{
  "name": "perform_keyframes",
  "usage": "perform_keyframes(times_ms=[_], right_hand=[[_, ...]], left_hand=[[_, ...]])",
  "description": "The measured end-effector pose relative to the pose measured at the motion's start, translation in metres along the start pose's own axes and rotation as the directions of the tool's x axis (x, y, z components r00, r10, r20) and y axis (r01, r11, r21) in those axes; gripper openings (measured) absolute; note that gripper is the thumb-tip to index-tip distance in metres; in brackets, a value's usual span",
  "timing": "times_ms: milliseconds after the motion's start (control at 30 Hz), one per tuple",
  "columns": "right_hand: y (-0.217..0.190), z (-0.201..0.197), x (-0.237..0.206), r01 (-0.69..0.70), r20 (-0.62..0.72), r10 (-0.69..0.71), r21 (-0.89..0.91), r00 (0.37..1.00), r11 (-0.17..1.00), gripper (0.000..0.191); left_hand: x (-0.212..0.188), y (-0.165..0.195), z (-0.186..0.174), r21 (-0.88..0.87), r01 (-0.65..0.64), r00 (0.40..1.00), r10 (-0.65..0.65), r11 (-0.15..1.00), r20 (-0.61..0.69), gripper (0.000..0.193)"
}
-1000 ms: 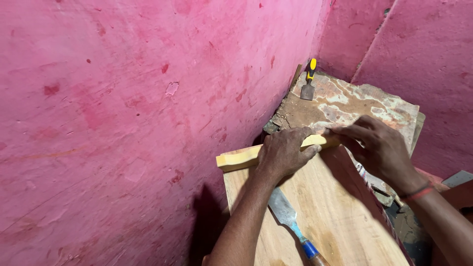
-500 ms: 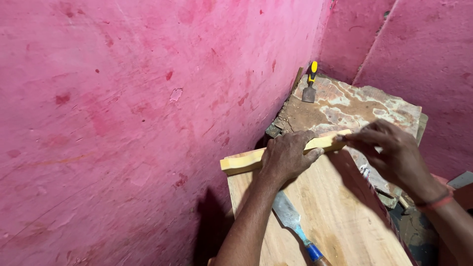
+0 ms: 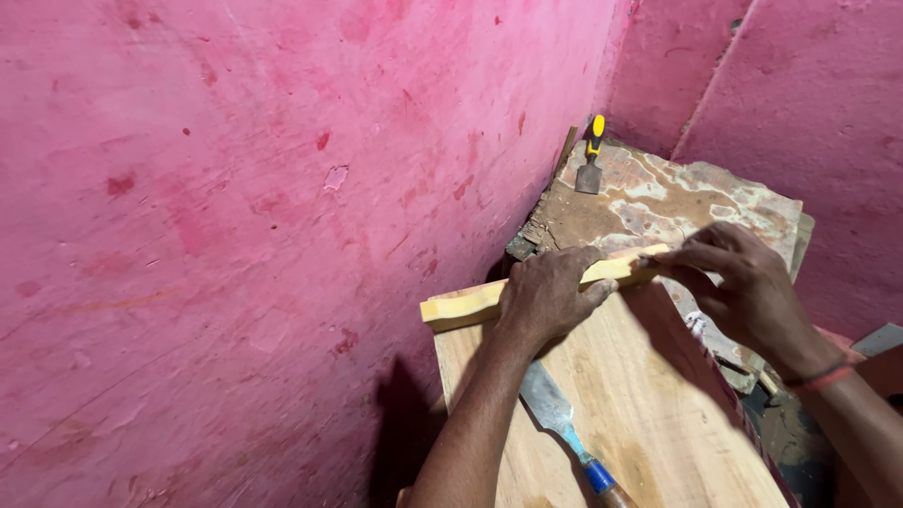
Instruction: The person carves a small wooden piece using a chisel and a sanding block. They hold the wood steady with one hand while shaping it with the other, then switch to sanding the surface smooth.
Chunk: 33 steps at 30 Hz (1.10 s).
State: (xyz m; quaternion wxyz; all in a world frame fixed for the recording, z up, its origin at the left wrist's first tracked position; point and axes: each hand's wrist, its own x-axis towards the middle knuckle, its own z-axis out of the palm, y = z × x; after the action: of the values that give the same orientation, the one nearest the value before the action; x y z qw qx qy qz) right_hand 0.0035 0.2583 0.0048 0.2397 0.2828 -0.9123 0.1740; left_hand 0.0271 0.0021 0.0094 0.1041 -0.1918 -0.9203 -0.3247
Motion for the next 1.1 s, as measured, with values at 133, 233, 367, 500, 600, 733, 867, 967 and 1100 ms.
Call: perform_keyframes(times_ms=[133, 233, 367, 500, 600, 733, 867, 967, 1100], right_hand=[[0.003, 0.005, 0.012, 0.014, -0.052, -0.009, 0.100, 0.999, 0.995, 0.023], [0.003, 0.002, 0.005, 0.028, -0.022, -0.028, 0.005, 0.999, 1.000, 0.023], [0.004, -0.002, -0.003, 0.024, 0.022, -0.024, -0.001, 0.999, 1.000, 0.022], [0.004, 0.005, 0.012, 0.042, -0.059, -0.038, 0.065, 0.998, 0.997, 0.021], [0.004, 0.005, 0.013, 0.063, -0.047, -0.060, 0.073, 0.997, 0.995, 0.023], [0.004, -0.004, -0.005, -0.015, 0.020, 0.015, 0.005, 1.000, 1.000, 0.021], [0.007, 0.004, 0.002, 0.034, -0.035, -0.033, 0.046, 0.999, 0.998, 0.020], [0.010, 0.010, 0.013, 0.059, -0.052, -0.054, 0.118, 0.997, 0.991, 0.022], [0.007, 0.004, 0.000, 0.026, -0.031, -0.025, 0.015, 0.999, 1.000, 0.020]], left_hand=[[0.000, -0.001, 0.001, -0.023, 0.023, 1.000, -0.023, 0.999, 0.018, 0.042], [0.001, -0.002, 0.003, -0.028, 0.008, 1.000, -0.007, 1.000, 0.010, 0.044], [0.000, -0.003, 0.004, -0.001, -0.002, 1.000, 0.002, 1.000, -0.003, 0.044], [0.000, -0.003, 0.002, -0.013, 0.009, 1.000, -0.009, 1.000, 0.003, 0.045], [0.001, -0.002, 0.002, -0.037, 0.004, 1.000, -0.004, 0.999, -0.010, 0.046], [0.002, -0.001, 0.003, -0.006, 0.009, 1.000, -0.009, 1.000, 0.011, 0.043], [0.000, -0.001, 0.001, 0.000, 0.008, 1.000, -0.008, 1.000, 0.008, 0.042], [-0.002, 0.000, -0.002, -0.039, 0.021, 1.000, -0.020, 0.999, 0.007, 0.043], [0.001, 0.001, 0.000, 0.034, 0.051, 0.996, -0.053, 0.998, 0.065, 0.041]])
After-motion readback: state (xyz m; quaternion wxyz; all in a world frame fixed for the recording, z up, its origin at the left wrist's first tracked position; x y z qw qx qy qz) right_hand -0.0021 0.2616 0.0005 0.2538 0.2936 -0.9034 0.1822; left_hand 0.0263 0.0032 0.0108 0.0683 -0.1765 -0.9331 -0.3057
